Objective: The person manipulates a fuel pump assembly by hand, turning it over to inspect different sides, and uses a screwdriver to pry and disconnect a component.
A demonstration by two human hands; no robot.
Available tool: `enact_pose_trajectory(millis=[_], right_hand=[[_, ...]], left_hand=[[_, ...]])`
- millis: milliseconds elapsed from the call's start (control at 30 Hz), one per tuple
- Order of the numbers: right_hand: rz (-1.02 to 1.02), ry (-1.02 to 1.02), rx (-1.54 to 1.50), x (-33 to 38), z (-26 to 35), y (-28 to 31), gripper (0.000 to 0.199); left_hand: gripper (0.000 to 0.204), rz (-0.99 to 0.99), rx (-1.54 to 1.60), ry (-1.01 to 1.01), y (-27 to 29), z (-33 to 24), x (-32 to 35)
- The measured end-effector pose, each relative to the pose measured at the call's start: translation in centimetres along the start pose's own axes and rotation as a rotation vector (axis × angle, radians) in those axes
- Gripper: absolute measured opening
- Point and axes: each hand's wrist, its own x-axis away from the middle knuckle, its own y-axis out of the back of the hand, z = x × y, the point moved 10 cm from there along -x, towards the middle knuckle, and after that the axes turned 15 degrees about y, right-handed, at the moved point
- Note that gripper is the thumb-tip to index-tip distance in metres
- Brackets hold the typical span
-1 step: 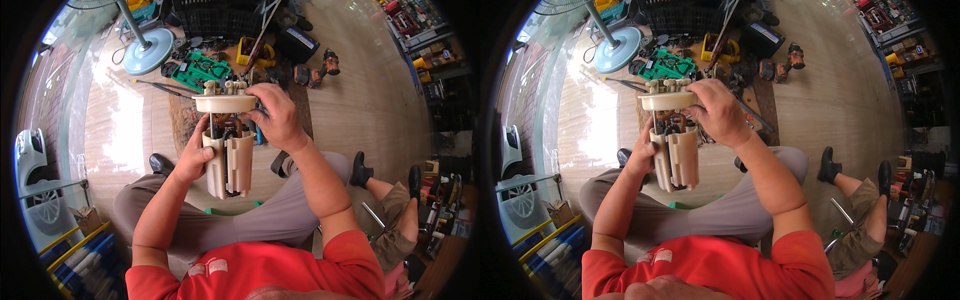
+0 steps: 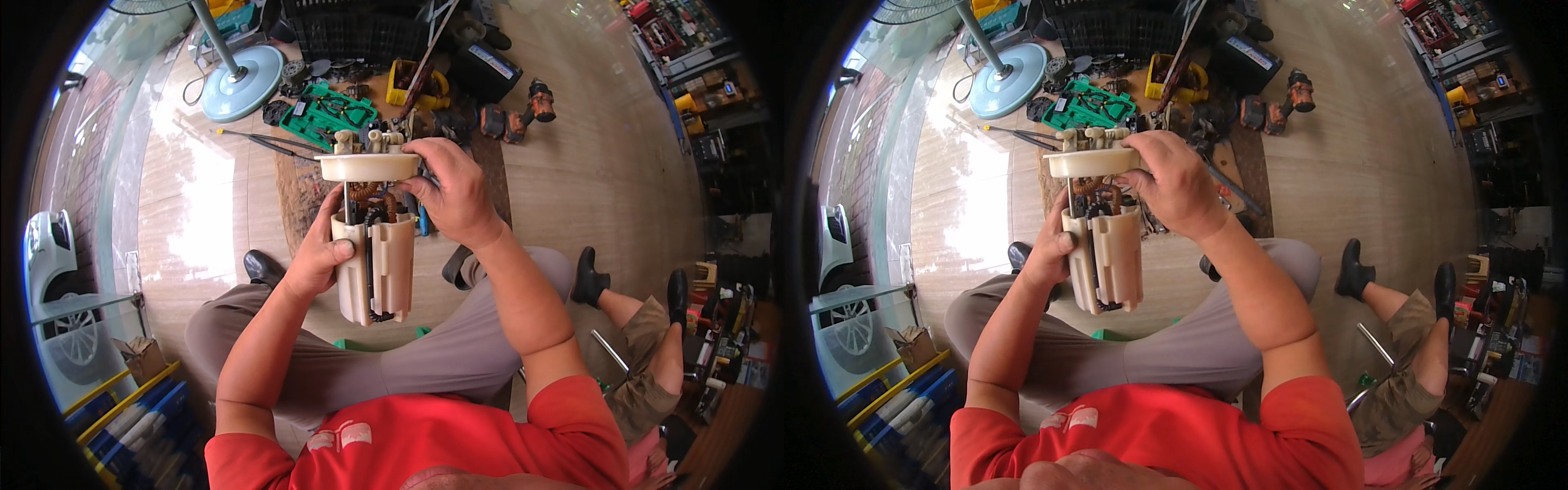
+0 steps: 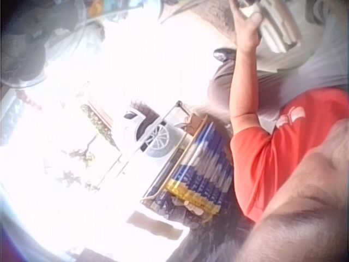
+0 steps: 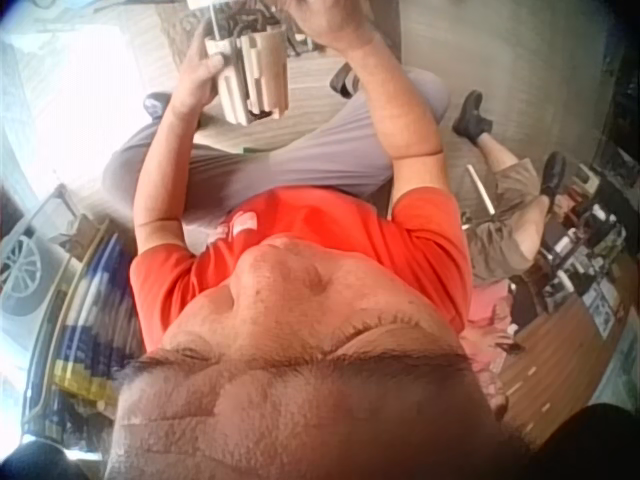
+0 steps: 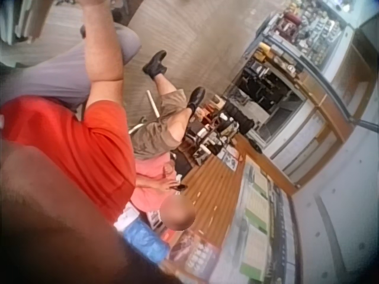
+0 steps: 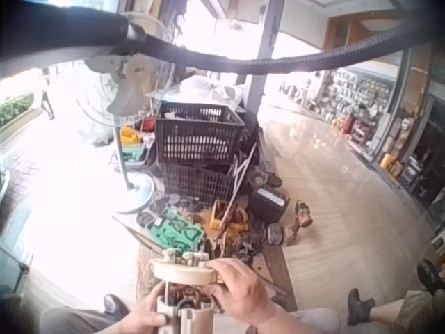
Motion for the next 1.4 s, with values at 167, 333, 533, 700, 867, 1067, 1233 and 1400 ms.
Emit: enact_pose_trajectory(millis=[167, 333, 533, 700, 867, 1067, 1233, 1400], right_hand=[[0.005, -0.112, 0.001, 0.3, -0.5, -0.5, 0.038], [0.021, -0.144, 0.035, 0.8, -1.0, -1.0, 0.035], [-0.008, -0.105, 0.001, 0.6, -1.0, -1.7, 0.037], [0.002, -0.189, 0.04, 0.8, -1.3, -2.0, 0.036], [-0.001, -0.221, 0.032, 1.0, -1.4, -2.1, 0.035], [-0.038, -0.155, -0.17, 1.0, -1.9, -2.1, 0.038], [-0.061, -0.013, -0.166, 0.5, -0.1, -1.7, 0.042], [-0.062, -0.021, -0.202, 0.2, 0.9, -1.3, 0.044]], left_hand=[[0.114, -0.064, -0.028, 0.033, 0.0, -0.2, 0.2], [0.106, -0.091, -0.036, 0.05, -0.1, -0.1, 0.3], [0.101, -0.066, 0.119, 0.12, 0.1, 0.6, 0.4], [0.103, -0.043, 0.087, 0.123, 0.1, 0.4, 0.4], [0.104, -0.038, 0.065, 0.123, 0.2, 0.4, 0.3], [0.114, -0.174, -0.119, -0.04, 0.8, -1.6, 0.5], [0.118, -0.207, -0.321, -0.11, 1.0, -2.2, 0.7], [0.117, -0.223, -0.431, -0.17, 0.5, -3.2, 1.0]])
